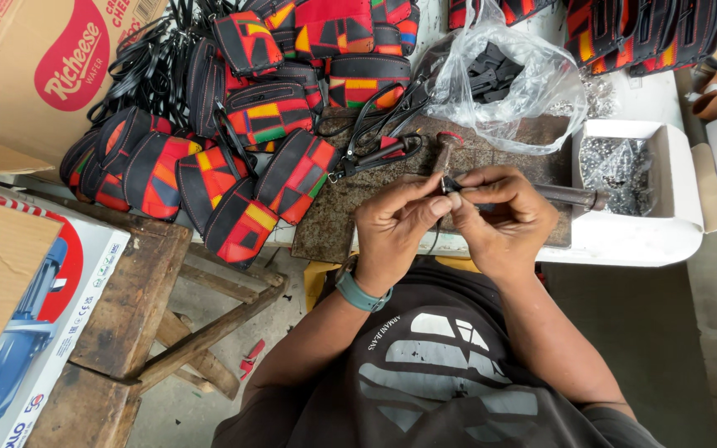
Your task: The person attaches black straps to small colorful fabric pouches at a workbench. They thread the strap end through a metal ring on each pouch, fold it over, and use a hammer and pliers to set the fastener, then set the finished pouch on the table with the others and pick up the next one.
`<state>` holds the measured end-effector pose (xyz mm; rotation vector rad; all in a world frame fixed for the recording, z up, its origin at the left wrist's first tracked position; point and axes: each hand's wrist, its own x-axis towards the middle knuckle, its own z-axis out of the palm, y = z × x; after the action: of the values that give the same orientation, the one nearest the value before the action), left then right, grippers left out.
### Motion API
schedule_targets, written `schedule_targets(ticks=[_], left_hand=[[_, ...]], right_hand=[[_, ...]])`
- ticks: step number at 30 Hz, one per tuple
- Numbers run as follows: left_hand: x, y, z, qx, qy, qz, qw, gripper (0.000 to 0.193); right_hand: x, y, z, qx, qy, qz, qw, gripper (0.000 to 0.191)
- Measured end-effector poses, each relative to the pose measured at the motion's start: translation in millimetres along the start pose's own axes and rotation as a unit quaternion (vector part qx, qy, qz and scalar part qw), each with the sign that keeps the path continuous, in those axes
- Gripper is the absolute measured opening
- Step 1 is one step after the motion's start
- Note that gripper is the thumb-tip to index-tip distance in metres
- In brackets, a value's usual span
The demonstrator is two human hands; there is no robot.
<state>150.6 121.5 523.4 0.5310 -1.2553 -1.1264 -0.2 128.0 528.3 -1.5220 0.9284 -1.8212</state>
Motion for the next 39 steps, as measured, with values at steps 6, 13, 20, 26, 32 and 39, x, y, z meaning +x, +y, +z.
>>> schedule_targets(ticks=[6, 13, 20, 26, 32, 39], left_hand=[[14, -7, -29, -0.131, -0.105, -0.104, 0.980, 0.020], [29, -4, -38, -0.204, -0.162, -0.174, 0.950, 0.021], [46, 4, -55, -0.106, -0.282, -0.128, 0.945, 0.022], [36, 1, -51, -0.033, -0.266, -0.137, 0.954, 0.018], [30, -5, -42, -0.025, -0.172, -0.116, 0.978, 0.021], [25, -7, -46, 0.017, -0.203, -0.117, 0.972, 0.023]], right_hand=[[10, -10, -16, 0.067, -0.091, 0.008, 0.994, 0.014], [20, -17, -21, 0.160, -0.132, 0.089, 0.974, 0.015], [14, -14, -24, 0.176, -0.180, 0.123, 0.960, 0.019], [1, -13, -17, 0.070, -0.137, 0.102, 0.983, 0.020], [12, -14, -24, 0.013, -0.150, 0.047, 0.987, 0.014], [15, -20, -29, -0.037, -0.173, 0.022, 0.984, 0.016]])
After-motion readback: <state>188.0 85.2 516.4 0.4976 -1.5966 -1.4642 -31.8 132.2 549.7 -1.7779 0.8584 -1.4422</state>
